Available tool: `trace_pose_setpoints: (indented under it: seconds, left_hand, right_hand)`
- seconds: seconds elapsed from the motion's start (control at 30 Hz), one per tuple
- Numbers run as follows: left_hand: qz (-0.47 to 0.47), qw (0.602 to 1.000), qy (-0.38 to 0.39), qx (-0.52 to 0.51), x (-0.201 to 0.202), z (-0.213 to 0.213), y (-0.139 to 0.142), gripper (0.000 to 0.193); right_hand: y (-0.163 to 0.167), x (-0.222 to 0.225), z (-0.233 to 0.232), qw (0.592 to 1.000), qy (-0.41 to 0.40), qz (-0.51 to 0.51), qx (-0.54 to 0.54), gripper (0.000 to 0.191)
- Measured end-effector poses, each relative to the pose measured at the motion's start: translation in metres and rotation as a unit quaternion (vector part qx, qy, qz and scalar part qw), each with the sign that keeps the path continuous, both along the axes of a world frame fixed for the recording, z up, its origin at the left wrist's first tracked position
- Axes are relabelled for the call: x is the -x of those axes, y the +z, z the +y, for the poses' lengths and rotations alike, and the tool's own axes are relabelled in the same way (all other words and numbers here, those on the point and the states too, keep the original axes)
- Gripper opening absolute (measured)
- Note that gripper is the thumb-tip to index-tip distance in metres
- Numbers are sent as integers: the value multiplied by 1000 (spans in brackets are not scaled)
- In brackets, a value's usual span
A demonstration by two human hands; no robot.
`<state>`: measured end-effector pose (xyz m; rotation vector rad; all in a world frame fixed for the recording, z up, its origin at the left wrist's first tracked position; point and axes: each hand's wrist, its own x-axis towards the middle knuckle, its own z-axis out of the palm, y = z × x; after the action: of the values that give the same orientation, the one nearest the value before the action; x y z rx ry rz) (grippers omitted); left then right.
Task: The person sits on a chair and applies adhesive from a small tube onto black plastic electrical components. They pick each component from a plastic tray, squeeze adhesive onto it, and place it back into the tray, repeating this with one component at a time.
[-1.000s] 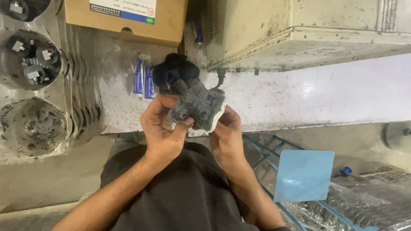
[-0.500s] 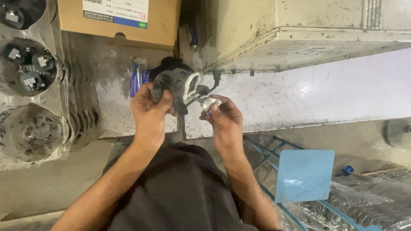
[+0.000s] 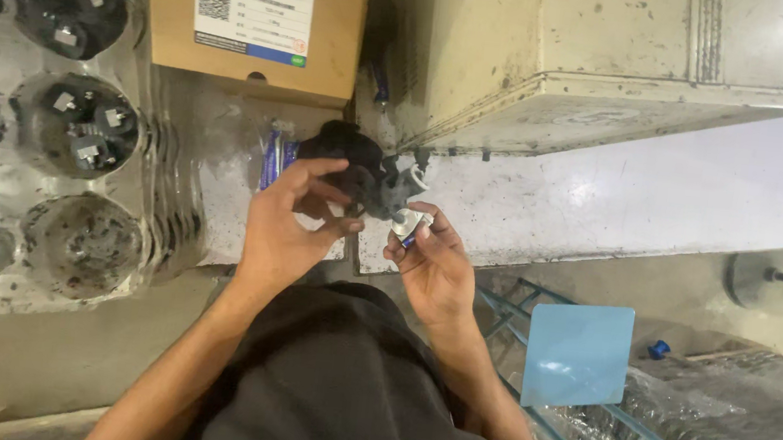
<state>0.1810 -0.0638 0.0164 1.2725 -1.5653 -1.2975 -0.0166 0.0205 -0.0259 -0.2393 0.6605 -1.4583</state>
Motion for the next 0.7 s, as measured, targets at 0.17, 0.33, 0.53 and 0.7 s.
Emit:
trace_pose_setpoints:
  seconds: [0.17,0.33,0.53,0.7]
  left_hand:
    - [-37,998,25,44,-51,25,20,42]
    - [-72,996,6,42,-101,53,39,37]
    - [-183,966,-27,180,-185,67,69,39]
    - [-284,936,109,176,-291,51,91,37]
  right_hand:
    - [6,-22,-9,998,54,3,10,32]
    - [16,-59,-20,997,74,2,16,33]
    - [32,-127,-26,996,68,28,59,32]
    - [42,-191,-23,996,61,17,61,31]
